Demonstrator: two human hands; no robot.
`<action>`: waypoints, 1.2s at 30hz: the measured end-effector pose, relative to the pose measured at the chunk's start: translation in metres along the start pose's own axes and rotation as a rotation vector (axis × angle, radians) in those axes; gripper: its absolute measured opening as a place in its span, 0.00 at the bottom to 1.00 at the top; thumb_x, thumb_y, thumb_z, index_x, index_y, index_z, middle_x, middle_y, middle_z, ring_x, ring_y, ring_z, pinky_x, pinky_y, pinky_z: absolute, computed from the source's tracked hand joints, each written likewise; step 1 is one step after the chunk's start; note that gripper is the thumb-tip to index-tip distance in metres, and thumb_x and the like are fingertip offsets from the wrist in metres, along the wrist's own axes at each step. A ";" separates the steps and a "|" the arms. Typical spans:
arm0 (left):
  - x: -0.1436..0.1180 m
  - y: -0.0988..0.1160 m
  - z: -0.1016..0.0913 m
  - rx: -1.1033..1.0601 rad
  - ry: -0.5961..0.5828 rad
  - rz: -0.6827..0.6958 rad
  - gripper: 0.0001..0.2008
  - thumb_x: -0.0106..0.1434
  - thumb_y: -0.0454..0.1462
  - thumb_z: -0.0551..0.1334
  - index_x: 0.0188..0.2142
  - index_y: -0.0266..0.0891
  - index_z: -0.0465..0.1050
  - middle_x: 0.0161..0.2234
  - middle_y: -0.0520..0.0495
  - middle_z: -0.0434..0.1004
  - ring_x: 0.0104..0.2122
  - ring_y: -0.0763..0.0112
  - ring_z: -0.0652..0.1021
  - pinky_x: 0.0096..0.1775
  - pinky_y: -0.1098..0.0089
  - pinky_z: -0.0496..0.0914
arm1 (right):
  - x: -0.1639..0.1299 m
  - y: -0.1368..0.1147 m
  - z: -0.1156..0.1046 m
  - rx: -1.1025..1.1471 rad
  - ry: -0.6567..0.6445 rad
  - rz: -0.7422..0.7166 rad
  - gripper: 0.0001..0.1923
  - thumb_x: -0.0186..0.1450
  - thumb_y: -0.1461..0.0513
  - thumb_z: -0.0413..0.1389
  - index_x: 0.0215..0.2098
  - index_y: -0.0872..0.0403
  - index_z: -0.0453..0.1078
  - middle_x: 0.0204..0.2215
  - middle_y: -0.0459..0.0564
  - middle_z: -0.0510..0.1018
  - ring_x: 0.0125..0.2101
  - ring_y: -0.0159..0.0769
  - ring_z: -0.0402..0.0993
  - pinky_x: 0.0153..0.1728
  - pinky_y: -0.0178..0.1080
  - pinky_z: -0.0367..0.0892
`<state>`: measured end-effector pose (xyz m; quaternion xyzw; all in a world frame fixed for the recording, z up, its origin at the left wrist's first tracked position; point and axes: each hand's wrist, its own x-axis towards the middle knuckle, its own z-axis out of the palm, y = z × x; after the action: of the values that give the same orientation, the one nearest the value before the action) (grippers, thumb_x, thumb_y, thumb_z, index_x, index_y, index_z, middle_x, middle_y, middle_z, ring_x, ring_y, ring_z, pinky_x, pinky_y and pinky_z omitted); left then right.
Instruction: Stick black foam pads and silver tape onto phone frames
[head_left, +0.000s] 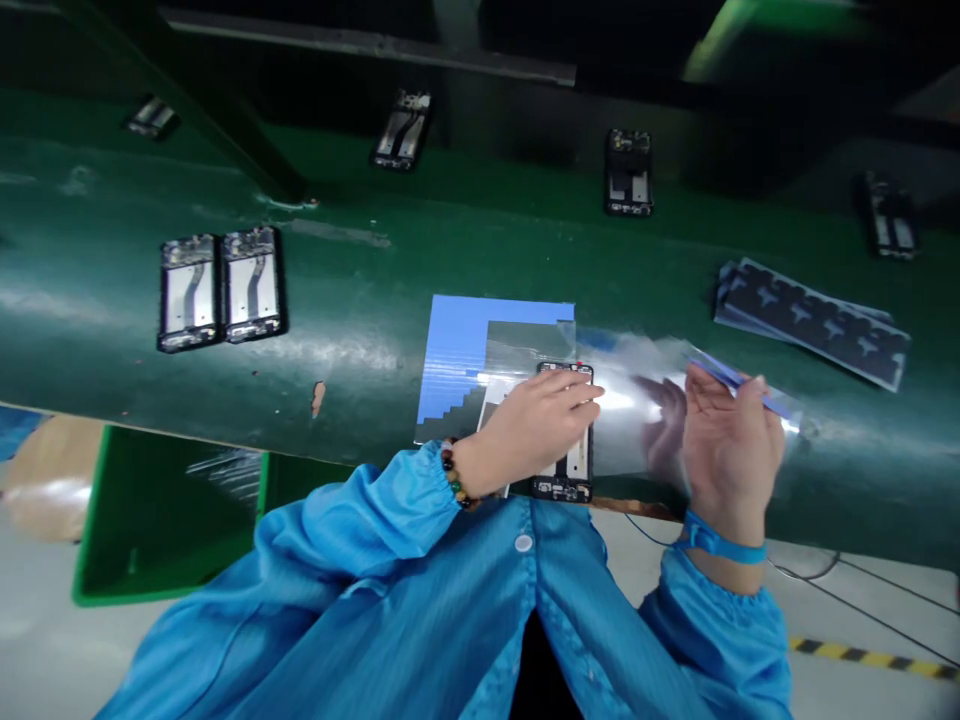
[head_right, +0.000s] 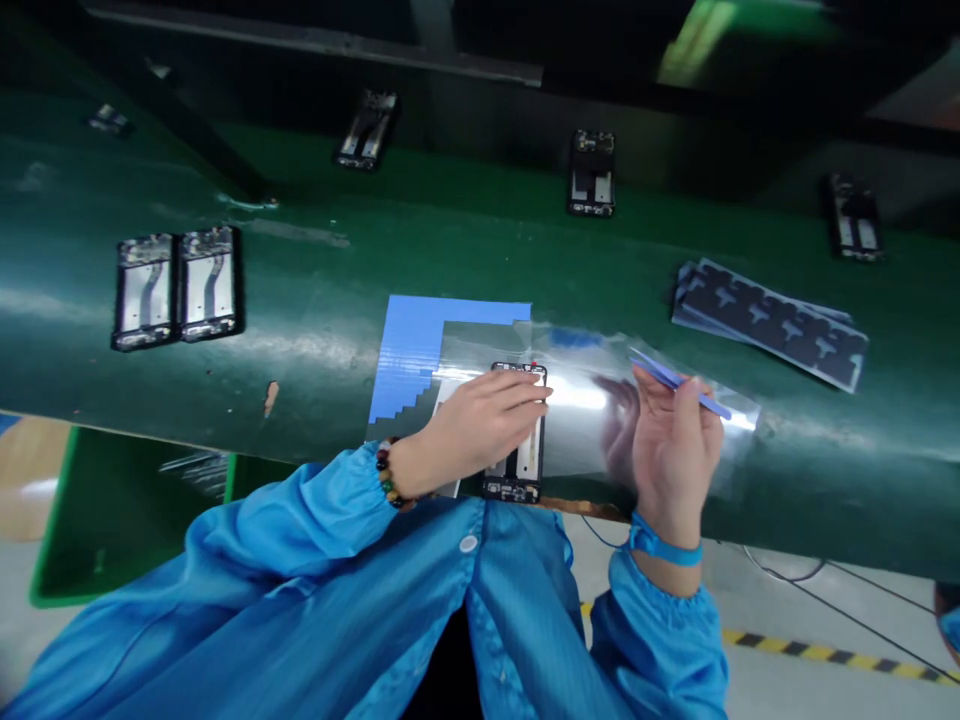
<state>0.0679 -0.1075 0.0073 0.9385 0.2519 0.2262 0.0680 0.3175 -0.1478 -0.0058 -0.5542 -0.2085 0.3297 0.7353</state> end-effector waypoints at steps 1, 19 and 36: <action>0.009 0.007 0.002 -0.017 -0.030 0.046 0.08 0.77 0.33 0.61 0.46 0.37 0.81 0.57 0.48 0.84 0.59 0.61 0.80 0.63 0.59 0.75 | 0.002 -0.004 -0.004 0.014 0.029 0.012 0.15 0.67 0.51 0.69 0.39 0.54 0.75 0.36 0.51 0.85 0.39 0.38 0.87 0.62 0.50 0.77; 0.062 0.054 0.035 -0.040 -0.236 0.186 0.35 0.72 0.64 0.62 0.59 0.37 0.77 0.62 0.40 0.78 0.61 0.52 0.76 0.72 0.51 0.58 | 0.020 -0.045 -0.097 -0.577 0.126 -0.061 0.21 0.45 0.57 0.78 0.28 0.50 0.72 0.30 0.48 0.83 0.36 0.41 0.84 0.49 0.45 0.78; 0.012 -0.024 -0.018 -0.041 -0.161 -0.069 0.19 0.73 0.44 0.70 0.57 0.37 0.76 0.62 0.39 0.78 0.63 0.54 0.77 0.73 0.48 0.61 | -0.009 -0.046 -0.051 -0.322 0.166 -0.176 0.20 0.46 0.62 0.79 0.27 0.49 0.73 0.29 0.48 0.83 0.35 0.42 0.84 0.57 0.51 0.79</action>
<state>0.0576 -0.0803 0.0221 0.9428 0.2732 0.1528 0.1147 0.3569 -0.1967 0.0235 -0.6697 -0.2449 0.1797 0.6776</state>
